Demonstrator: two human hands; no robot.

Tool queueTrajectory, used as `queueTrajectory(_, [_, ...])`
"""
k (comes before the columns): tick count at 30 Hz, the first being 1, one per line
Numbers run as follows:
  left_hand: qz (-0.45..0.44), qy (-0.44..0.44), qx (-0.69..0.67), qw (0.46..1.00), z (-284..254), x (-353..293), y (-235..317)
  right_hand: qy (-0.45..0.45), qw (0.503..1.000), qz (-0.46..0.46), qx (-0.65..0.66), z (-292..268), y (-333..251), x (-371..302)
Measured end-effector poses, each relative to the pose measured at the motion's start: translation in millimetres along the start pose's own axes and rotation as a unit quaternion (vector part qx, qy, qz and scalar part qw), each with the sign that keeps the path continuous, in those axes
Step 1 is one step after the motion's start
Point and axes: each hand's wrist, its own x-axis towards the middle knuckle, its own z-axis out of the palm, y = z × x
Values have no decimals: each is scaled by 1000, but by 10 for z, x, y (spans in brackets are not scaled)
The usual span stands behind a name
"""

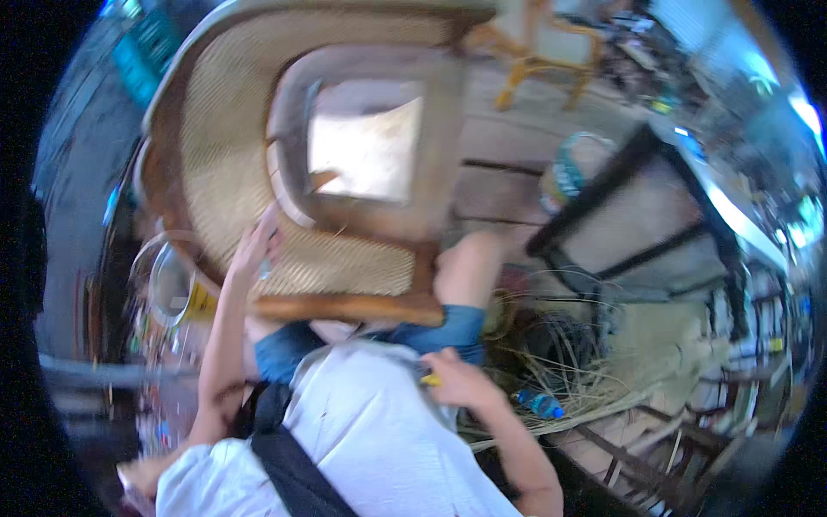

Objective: Weaving or repairing the cane/rattan seat of a wooden chair.

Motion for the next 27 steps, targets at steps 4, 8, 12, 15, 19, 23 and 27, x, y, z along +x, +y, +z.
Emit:
queueTrajectory(4, [38, -30, -19, 999, -240, 277, 31, -9, 974, -121, 194, -569, 133, -151])
queueTrajectory(8, [11, -17, -57, 998, -373, 560, -212, 75, 888, 18, 454, -968, -355, 436])
queueTrajectory(12, [-31, -36, -6, 999, -214, 1141, -571, 39, 962, 47, 265, -1181, -479, 1676])
queueTrajectory(15, [-44, -76, 258, 962, -23, 1434, -626, -4, 991, 54, 126, -1106, -556, 2549])
queueTrajectory(19, [-19, -88, 431, 898, 248, 1839, -1032, -94, 993, 44, 56, -1095, -651, 3270])
queueTrajectory(23, [-30, -128, 469, 873, 280, 2108, -1670, -160, 979, -16, -126, -979, -684, 3821])
queueTrajectory(27, [66, -155, 486, 857, 148, 2264, -2247, -218, 968, -7, -125, -871, -646, 4090])
